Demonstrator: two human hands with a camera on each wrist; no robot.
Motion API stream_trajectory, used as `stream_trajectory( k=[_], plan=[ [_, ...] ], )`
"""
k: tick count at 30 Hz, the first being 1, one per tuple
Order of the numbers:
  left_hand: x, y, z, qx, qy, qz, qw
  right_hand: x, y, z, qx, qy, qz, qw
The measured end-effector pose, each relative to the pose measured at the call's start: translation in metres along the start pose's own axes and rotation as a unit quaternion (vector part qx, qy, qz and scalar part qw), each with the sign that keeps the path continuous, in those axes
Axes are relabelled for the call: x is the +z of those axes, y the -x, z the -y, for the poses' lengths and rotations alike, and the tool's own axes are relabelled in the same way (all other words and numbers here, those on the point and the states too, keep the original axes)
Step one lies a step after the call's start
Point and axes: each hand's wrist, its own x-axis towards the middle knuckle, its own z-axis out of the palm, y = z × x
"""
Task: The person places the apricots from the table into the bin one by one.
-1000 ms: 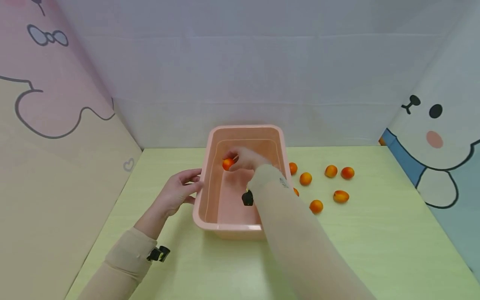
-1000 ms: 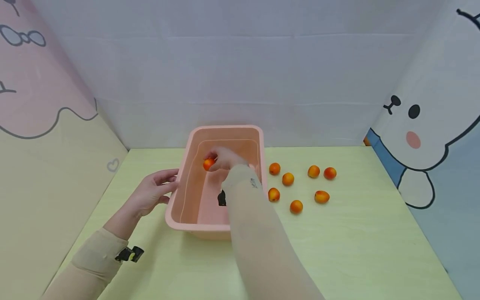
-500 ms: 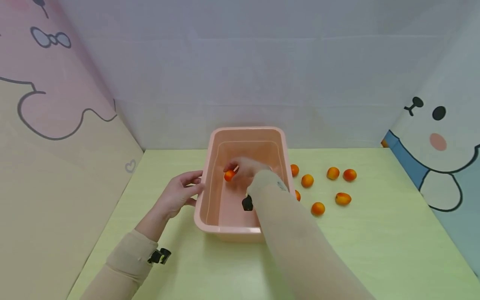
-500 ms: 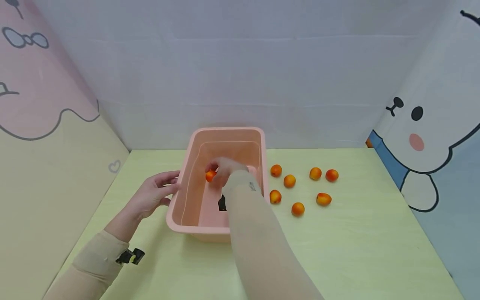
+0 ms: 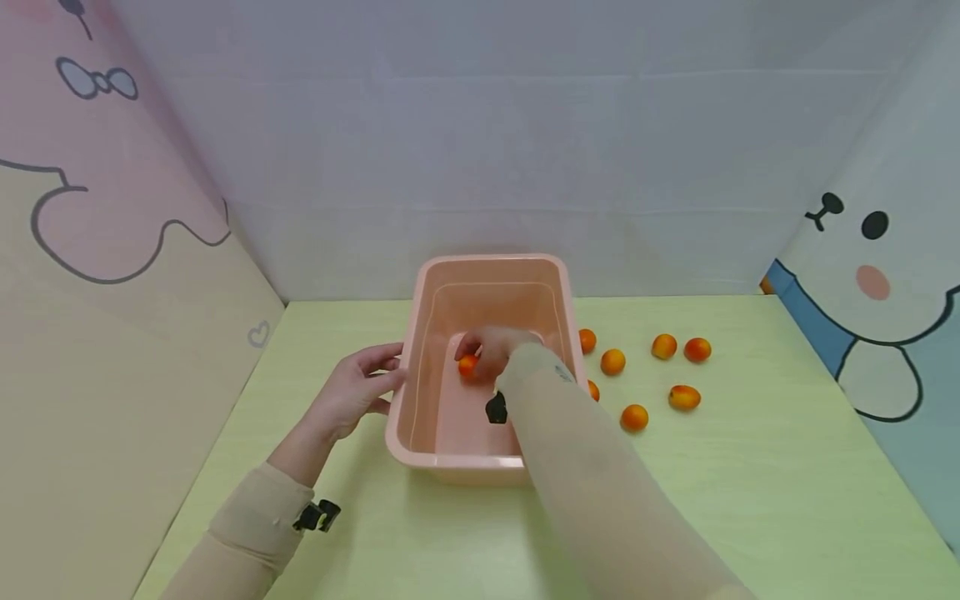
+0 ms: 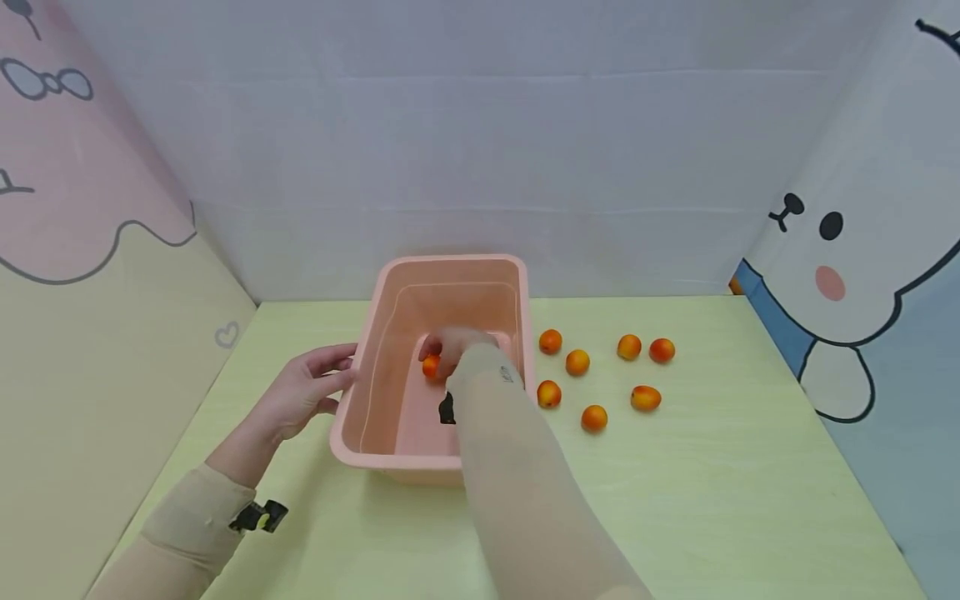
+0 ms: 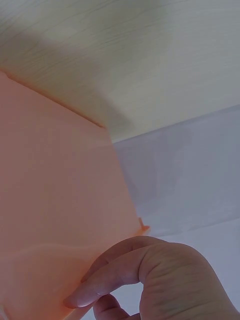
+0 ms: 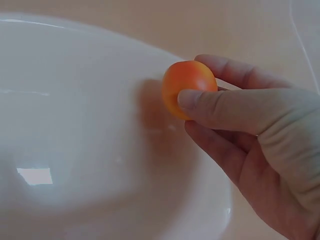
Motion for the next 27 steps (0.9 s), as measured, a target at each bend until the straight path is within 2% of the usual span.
stream_trajectory(
  k=[6,14,20,23,27],
  plan=[
    [0.0,0.001,0.001,0.001,0.002,-0.001,1.0,0.001,-0.004,-0.005,0.001,0.004,-0.005,1.0],
    [0.0,0.001,0.002,0.008,-0.001,0.005,1.0,0.004,-0.004,-0.008,0.067,-0.043,-0.031,0.9963],
    [0.001,0.0,0.004,0.003,-0.002,0.0,1.0,0.002,0.0,-0.006,0.046,-0.014,-0.016,0.9987],
    [0.001,-0.001,0.004,0.003,-0.003,0.001,1.0,0.001,0.004,-0.002,0.04,-0.016,-0.005,0.999],
    [-0.001,-0.001,0.003,0.001,-0.004,0.0,1.0,-0.001,0.022,0.015,0.052,-0.022,-0.034,0.9978]
  ],
)
